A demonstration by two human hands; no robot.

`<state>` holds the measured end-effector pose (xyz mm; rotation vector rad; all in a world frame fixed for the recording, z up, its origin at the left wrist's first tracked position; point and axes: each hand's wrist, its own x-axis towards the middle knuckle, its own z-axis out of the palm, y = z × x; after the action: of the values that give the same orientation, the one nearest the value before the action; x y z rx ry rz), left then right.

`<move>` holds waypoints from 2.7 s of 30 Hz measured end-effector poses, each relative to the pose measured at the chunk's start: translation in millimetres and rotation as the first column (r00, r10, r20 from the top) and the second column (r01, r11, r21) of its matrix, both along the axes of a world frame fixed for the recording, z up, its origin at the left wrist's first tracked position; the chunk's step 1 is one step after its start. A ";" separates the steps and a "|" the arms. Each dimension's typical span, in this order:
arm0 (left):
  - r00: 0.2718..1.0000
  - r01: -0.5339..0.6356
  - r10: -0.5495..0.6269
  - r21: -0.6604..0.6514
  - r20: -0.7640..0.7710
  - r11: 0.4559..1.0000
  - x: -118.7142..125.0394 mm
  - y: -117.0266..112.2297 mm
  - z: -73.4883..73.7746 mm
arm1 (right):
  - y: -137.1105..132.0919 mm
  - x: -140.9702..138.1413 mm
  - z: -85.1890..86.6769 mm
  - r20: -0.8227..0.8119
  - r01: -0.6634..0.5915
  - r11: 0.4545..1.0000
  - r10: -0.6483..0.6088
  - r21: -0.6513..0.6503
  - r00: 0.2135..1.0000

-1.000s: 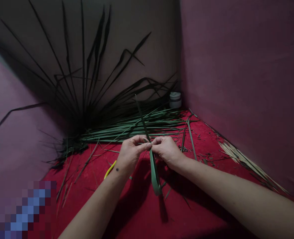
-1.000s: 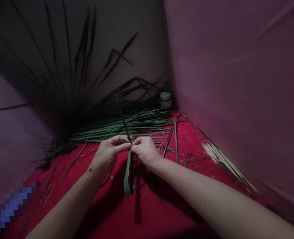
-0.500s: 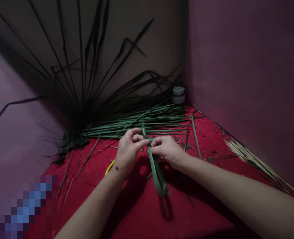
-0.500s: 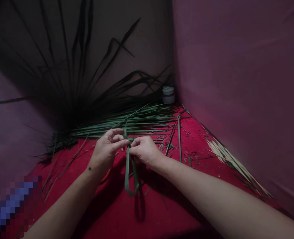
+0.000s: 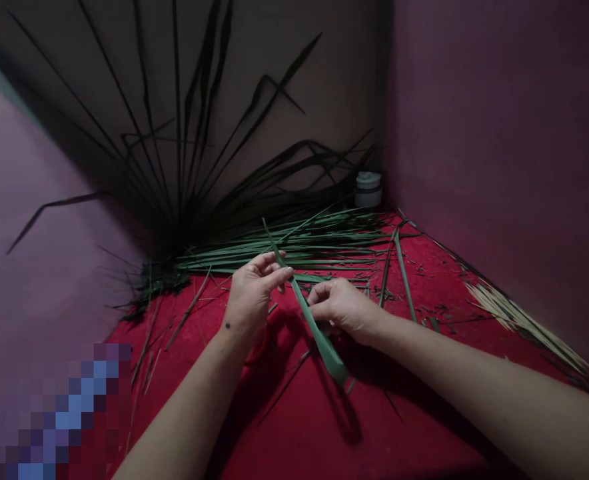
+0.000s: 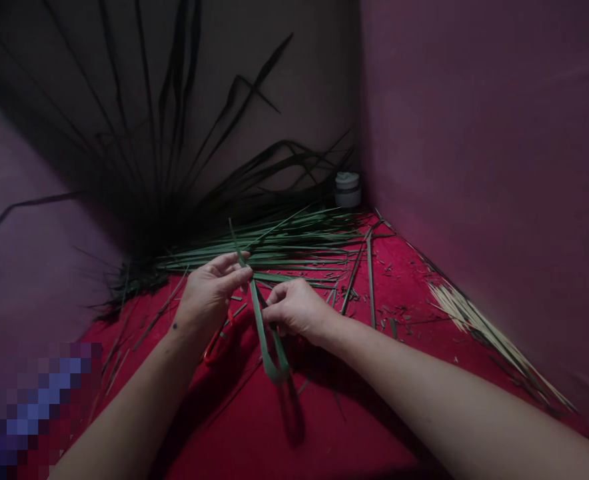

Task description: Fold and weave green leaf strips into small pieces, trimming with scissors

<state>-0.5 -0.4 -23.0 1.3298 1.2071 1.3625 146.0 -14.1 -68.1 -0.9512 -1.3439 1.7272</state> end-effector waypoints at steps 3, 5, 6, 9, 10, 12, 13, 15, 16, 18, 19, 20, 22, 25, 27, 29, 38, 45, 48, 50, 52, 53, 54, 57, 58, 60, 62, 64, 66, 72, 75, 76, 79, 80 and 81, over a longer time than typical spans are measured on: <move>0.999 -0.020 0.021 0.030 -0.050 0.999 -6.1 1.1 1.9 | -1.1 1.2 1.7 -0.018 -0.028 0.999 0.028 -0.019 0.999; 0.996 -0.055 0.059 0.061 -0.064 0.997 -10.8 3.1 1.9 | -0.7 2.7 2.9 -0.073 -0.029 0.999 0.026 -0.040 0.997; 0.995 -0.075 0.079 0.075 -0.054 0.994 -13.5 4.7 1.8 | 0.0 3.6 3.2 -0.112 -0.031 0.998 0.025 -0.052 0.993; 0.988 -0.152 0.153 0.106 0.000 0.983 -22.7 10.8 1.6 | 4.0 6.6 2.1 -0.203 -0.064 0.995 0.046 -0.080 0.978; 0.984 -0.179 0.178 0.113 0.014 0.977 -26.2 13.1 1.9 | 5.7 7.6 1.0 -0.217 -0.090 0.992 0.070 -0.084 0.974; 0.973 -0.229 0.228 0.126 0.024 0.965 -33.3 17.4 3.0 | 8.6 9.1 -1.6 -0.246 -0.132 0.988 0.109 -0.080 0.963; 0.967 -0.254 0.252 0.131 0.033 0.958 -36.8 19.3 3.6 | 9.6 9.6 -2.8 -0.264 -0.144 0.987 0.120 -0.072 0.957; 0.957 -0.291 0.286 0.134 0.056 0.947 -43.3 22.9 4.7 | 10.5 9.9 -4.1 -0.294 -0.156 0.986 0.132 -0.060 0.947; 0.952 -0.305 0.299 0.135 0.069 0.943 -46.2 24.5 5.0 | 10.5 9.8 -4.0 -0.302 -0.149 0.987 0.126 -0.055 0.945; 0.943 -0.329 0.320 0.139 0.088 0.934 -51.1 27.3 5.0 | 9.7 9.3 -2.4 -0.310 -0.135 0.989 0.108 -0.067 0.945; 0.940 -0.338 0.328 0.143 0.092 0.930 -52.9 28.4 4.8 | 9.2 9.2 -1.3 -0.318 -0.138 0.987 0.105 -0.082 0.942; 0.937 -0.347 0.336 0.145 0.095 0.926 -54.4 29.3 4.7 | 8.8 9.2 -0.1 -0.333 -0.145 0.985 0.106 -0.094 0.937; 0.932 -0.361 0.350 0.146 0.094 0.921 -56.5 30.3 4.4 | 8.3 10.0 1.7 -0.368 -0.181 0.979 0.134 -0.096 0.920; 0.925 -0.380 0.371 0.143 0.085 0.914 -58.4 30.6 4.5 | 8.5 12.1 2.1 -0.313 -0.210 0.977 0.191 -0.028 0.931; 0.919 -0.394 0.386 0.141 0.080 0.908 -59.6 30.7 4.3 | 8.7 13.1 1.0 -0.195 -0.201 0.979 0.201 0.020 0.960; 0.916 -0.400 0.393 0.142 0.074 0.905 -60.7 30.8 3.7 | 8.8 13.2 -0.4 -0.097 -0.180 0.982 0.185 0.059 0.978; 0.936 -0.351 0.348 0.168 0.050 0.921 -62.3 30.3 -0.8 | 7.0 11.4 3.7 -0.040 -0.128 0.986 0.133 0.102 0.990; 0.936 -0.352 0.347 0.173 0.059 0.920 -64.5 33.0 -4.8 | 6.5 9.3 7.7 0.072 -0.002 0.991 -0.008 0.133 0.997; 0.933 -0.360 0.353 0.164 0.069 0.919 -63.9 34.0 -4.0 | 7.0 9.0 7.6 0.099 0.067 0.984 -0.084 0.165 0.992; 0.932 -0.362 0.354 0.151 0.079 0.920 -63.2 34.2 -3.1 | 7.3 9.0 6.8 0.093 0.112 0.980 -0.129 0.166 0.987; 0.932 -0.362 0.352 0.142 0.090 0.921 -62.7 34.0 -2.3 | 7.5 9.0 5.5 0.070 0.155 0.976 -0.167 0.153 0.983; 0.932 -0.362 0.351 0.139 0.095 0.922 -62.4 33.8 -2.0 | 7.6 9.0 4.9 0.056 0.173 0.974 -0.182 0.145 0.982; 0.931 -0.363 0.352 0.138 0.099 0.922 -62.3 33.6 -1.6 | 7.7 9.0 4.4 0.043 0.186 0.973 -0.193 0.139 0.980; 0.926 -0.374 0.362 0.138 0.105 0.917 -62.0 33.1 -0.8 | 7.6 8.8 3.8 0.003 0.207 0.971 -0.209 0.124 0.978; 0.924 -0.379 0.367 0.139 0.106 0.915 -61.9 33.1 -0.5 | 7.6 8.6 3.9 -0.007 0.211 0.970 -0.211 0.120 0.977; 0.921 -0.387 0.374 0.149 0.107 0.910 -61.9 32.8 -0.2 | 7.6 8.3 4.2 -0.036 0.215 0.970 -0.212 0.114 0.977; 0.921 -0.388 0.375 0.164 0.106 0.907 -61.8 32.2 0.0 | 7.8 8.3 4.6 -0.077 0.216 0.970 -0.209 0.110 0.975; 0.923 -0.384 0.370 0.179 0.107 0.906 -61.6 31.2 0.3 | 8.2 8.9 5.2 -0.108 0.212 0.972 -0.201 0.105 0.974; 0.926 -0.376 0.361 0.188 0.109 0.907 -61.1 29.8 1.1 | 8.8 10.0 6.2 -0.083 0.196 0.976 -0.188 0.099 0.979; 0.930 -0.366 0.352 0.215 0.101 0.905 -57.7 26.4 4.9 | 12.7 13.9 8.5 0.136 0.065 0.995 -0.075 0.079 0.988; 0.930 -0.368 0.359 0.231 0.080 0.901 -55.7 25.8 4.8 | 14.3 15.1 7.0 0.121 -0.032 0.992 0.017 0.120 0.992; 0.930 -0.367 0.360 0.239 0.073 0.899 -54.9 25.8 4.2 | 14.3 15.0 6.4 0.110 -0.066 0.990 0.052 0.127 0.993; 0.933 -0.358 0.358 0.262 0.048 0.896 -51.3 26.2 1.2 | 12.9 13.9 5.2 0.091 -0.142 0.981 0.131 0.132 0.987; 0.934 -0.353 0.355 0.267 0.040 0.897 -49.8 26.2 0.0 | 12.2 13.3 5.1 0.089 -0.160 0.977 0.148 0.139 0.985; 0.936 -0.347 0.352 0.270 0.033 0.898 -48.3 26.3 -1.0 | 11.4 12.7 5.1 0.091 -0.178 0.973 0.165 0.149 0.982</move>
<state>-48.7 25.9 -24.0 1.3540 1.3536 1.8323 158.7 -2.7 -63.0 -0.8423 -1.6292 1.6955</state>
